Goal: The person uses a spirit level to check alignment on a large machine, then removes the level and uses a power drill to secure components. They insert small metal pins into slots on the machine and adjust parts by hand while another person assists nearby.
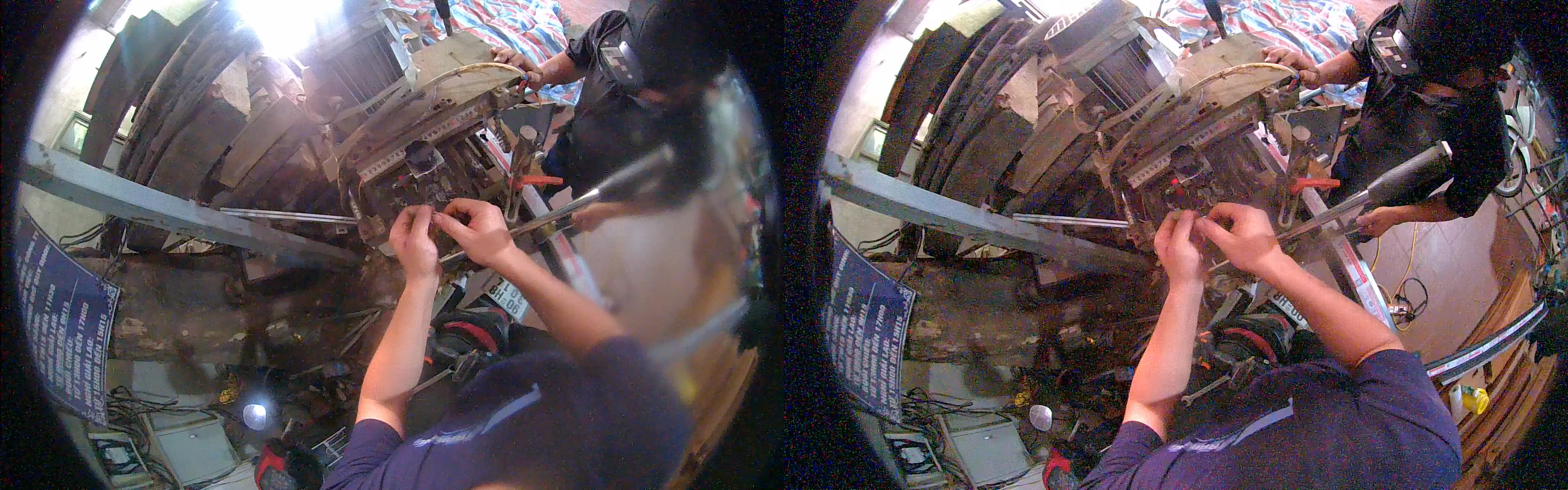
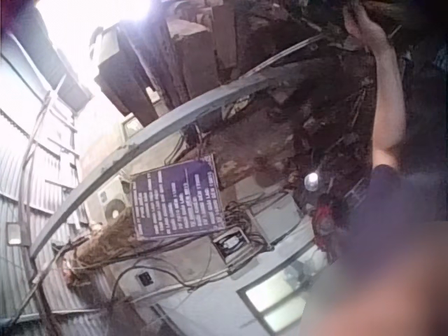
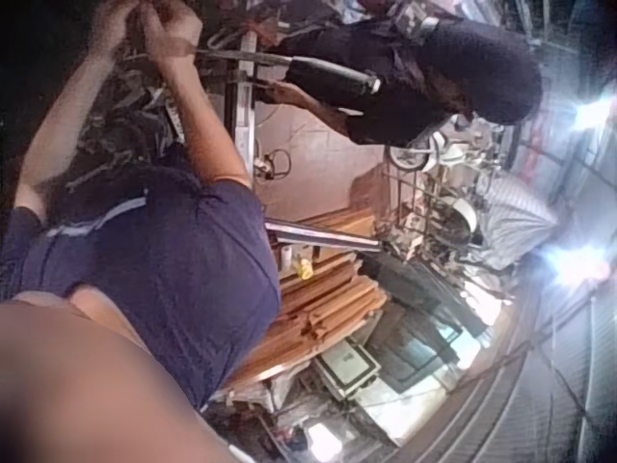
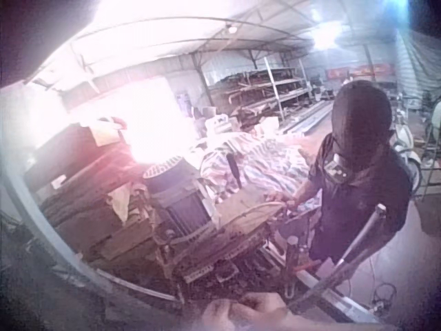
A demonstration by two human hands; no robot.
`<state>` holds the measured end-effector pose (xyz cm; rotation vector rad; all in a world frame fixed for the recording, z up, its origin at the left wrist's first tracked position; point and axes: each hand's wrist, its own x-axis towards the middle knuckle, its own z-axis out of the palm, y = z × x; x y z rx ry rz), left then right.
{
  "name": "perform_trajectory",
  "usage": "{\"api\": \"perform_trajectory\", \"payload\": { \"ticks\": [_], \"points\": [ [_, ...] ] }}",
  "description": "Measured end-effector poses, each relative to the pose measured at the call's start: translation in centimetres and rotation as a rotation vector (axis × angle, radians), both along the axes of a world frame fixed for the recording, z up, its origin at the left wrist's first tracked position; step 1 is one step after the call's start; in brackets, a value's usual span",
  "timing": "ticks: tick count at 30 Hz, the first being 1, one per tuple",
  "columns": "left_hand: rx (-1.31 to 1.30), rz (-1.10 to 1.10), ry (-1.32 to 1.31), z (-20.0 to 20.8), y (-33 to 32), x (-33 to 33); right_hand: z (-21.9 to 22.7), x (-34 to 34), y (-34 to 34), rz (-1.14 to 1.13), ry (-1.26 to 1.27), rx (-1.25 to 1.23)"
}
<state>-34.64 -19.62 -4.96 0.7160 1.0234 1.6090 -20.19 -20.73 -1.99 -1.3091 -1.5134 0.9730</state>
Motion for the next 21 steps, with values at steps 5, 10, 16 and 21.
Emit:
{"api": "perform_trajectory", "payload": {
  "ticks": [5, 10, 16, 21],
  "points": [
    [0.041, -0.059, 0.223, 0.9, -3.3, -4.1, -1.8, -0.5, -0.2, -0.034, 0.082, 0.048],
    [0.018, -0.174, 0.963, 2.4, -3.9, -6.2, -3.0, -3.7, 0.8, -0.078, 0.289, 0.183],
    [0.227, -0.042, 1.336, 3.2, -2.1, -5.8, -3.1, -7.9, 1.4, -0.277, 0.942, -0.19],
    [0.323, -0.036, 1.411, 3.5, -0.2, -6.4, -3.2, -8.5, 2.3, -0.308, 1.105, -0.292]
  ]
}}
